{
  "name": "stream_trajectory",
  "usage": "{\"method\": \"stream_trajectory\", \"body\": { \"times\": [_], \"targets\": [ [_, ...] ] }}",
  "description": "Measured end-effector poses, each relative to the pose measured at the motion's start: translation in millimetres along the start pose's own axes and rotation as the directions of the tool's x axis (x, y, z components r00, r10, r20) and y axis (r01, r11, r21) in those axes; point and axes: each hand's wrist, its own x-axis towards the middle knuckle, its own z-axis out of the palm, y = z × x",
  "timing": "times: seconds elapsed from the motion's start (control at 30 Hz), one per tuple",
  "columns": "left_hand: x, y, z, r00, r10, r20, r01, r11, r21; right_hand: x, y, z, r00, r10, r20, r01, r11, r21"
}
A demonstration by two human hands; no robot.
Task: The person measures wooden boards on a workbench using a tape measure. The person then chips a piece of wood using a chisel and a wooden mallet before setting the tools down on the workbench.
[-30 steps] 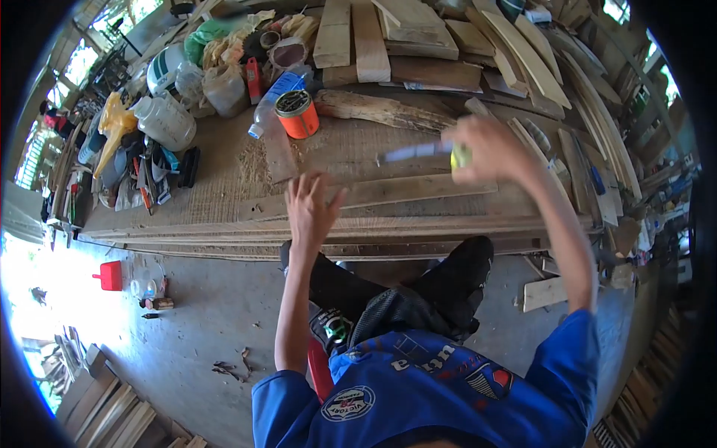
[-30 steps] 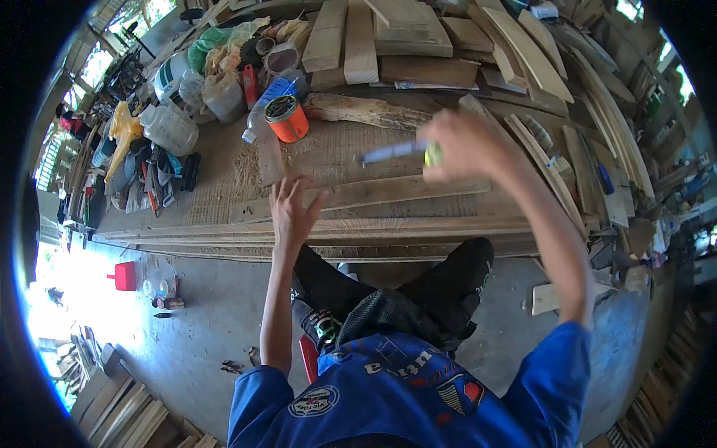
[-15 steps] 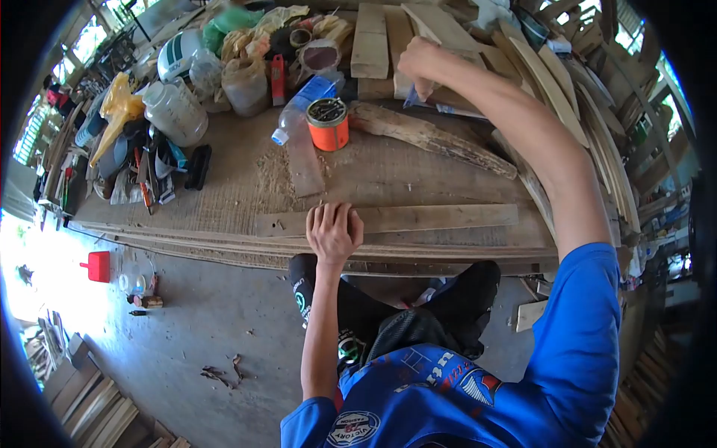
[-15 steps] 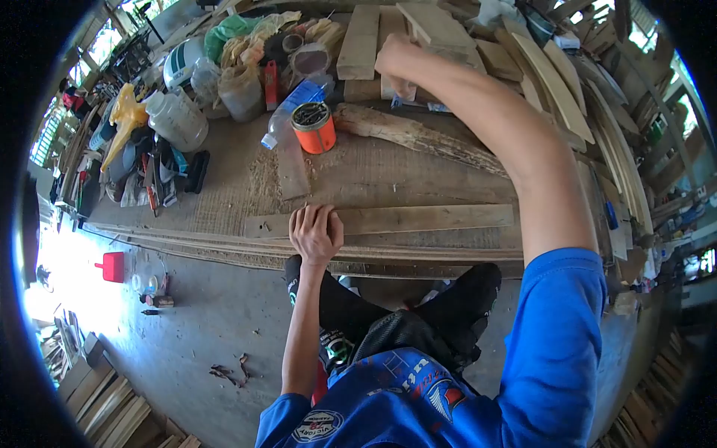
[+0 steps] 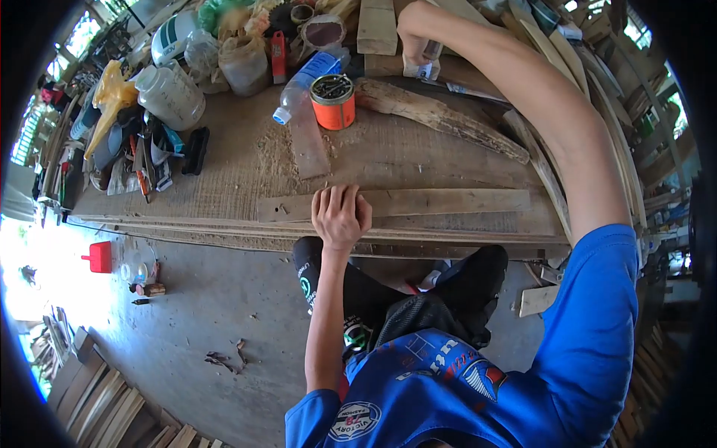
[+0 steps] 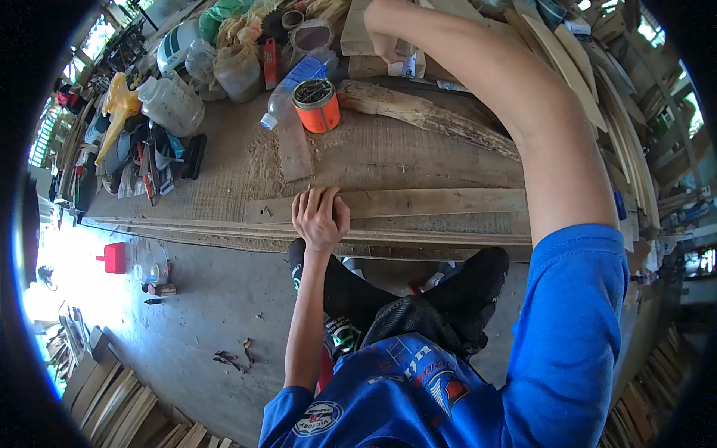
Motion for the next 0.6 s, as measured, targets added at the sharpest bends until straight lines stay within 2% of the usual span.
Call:
{"method": "stream_trajectory", "body": {
  "times": [0.6],
  "targets": [
    [0,0,0,1.000,0.007,0.004,-0.007,1.000,0.007,7,5,7,0.993,0.037,-0.114,-0.026,0.995,0.098]
  ]
}}
